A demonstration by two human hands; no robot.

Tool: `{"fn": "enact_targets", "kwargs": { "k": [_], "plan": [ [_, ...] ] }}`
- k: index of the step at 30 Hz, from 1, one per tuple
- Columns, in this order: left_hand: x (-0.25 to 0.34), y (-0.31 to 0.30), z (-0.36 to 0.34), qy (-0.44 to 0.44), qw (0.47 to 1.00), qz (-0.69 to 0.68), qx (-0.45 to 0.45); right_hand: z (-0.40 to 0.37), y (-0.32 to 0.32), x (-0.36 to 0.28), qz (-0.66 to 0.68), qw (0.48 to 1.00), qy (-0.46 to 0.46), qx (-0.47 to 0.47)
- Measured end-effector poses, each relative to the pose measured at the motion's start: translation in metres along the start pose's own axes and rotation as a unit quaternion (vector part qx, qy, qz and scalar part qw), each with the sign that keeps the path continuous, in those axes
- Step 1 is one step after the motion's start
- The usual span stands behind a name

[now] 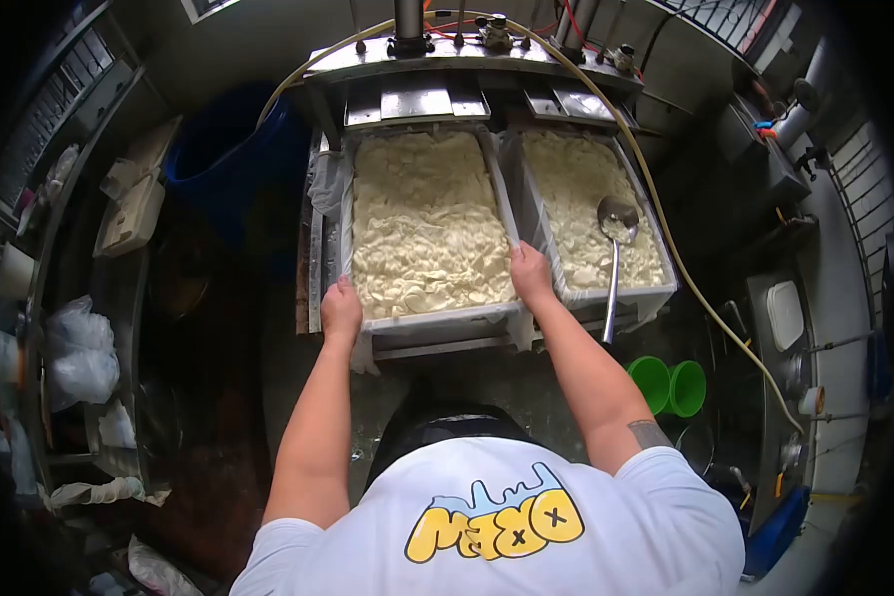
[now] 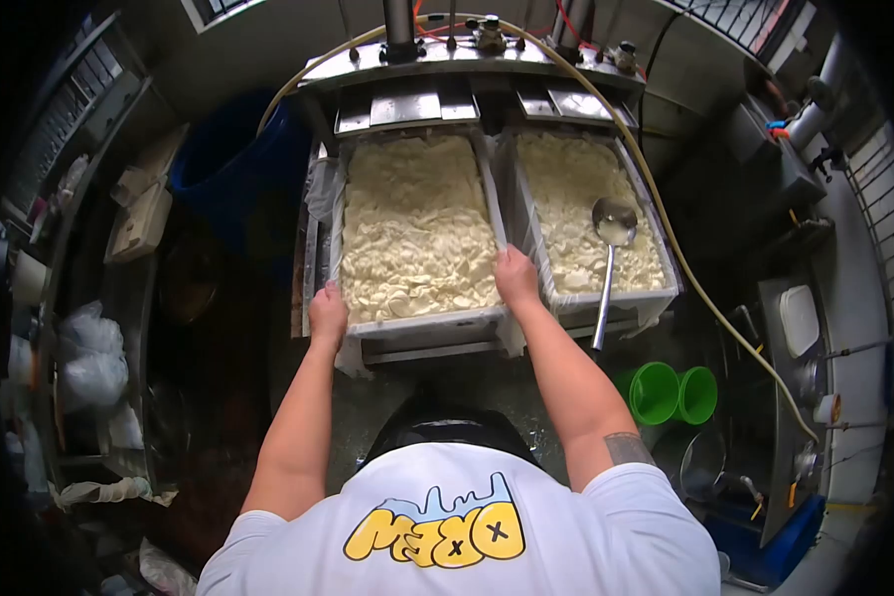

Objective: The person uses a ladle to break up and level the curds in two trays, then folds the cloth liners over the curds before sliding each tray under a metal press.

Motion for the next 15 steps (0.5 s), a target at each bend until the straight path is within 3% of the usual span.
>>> {"fn": "enact_targets", "kwargs": {
  "k": [4,7,11,15],
  "plan": [
    [-0.005,-0.005,-0.015,-0.006,1.0,0.003,-0.001,-0.016,0.002,0.006,-0.019,1.0,0.021,-0.003],
    [-0.007,0.001,-0.009,-0.004,0.998,0.063,0.019,0.004,0.008,0.004,-0.012,0.999,-0.029,0.023],
    [0.005,-0.006,-0.009,0.029,0.999,0.018,0.008,-0.003,-0.002,-0.001,0.027,0.999,0.008,-0.016],
    [-0.001,-0.002,-0.009,0.014,0.999,0.044,0.011,-0.014,0.0,-0.001,-0.034,0.999,0.025,-0.001]
  ]
}}
Point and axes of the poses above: each hand's wrist, its own z-axis towards the middle knuckle, its own y-axis out of the palm, x = y × z, the point moved 2 cm from there along z, towards the middle knuckle, and after that the axes turned 10 degrees about -z, right-handed, at the moved point
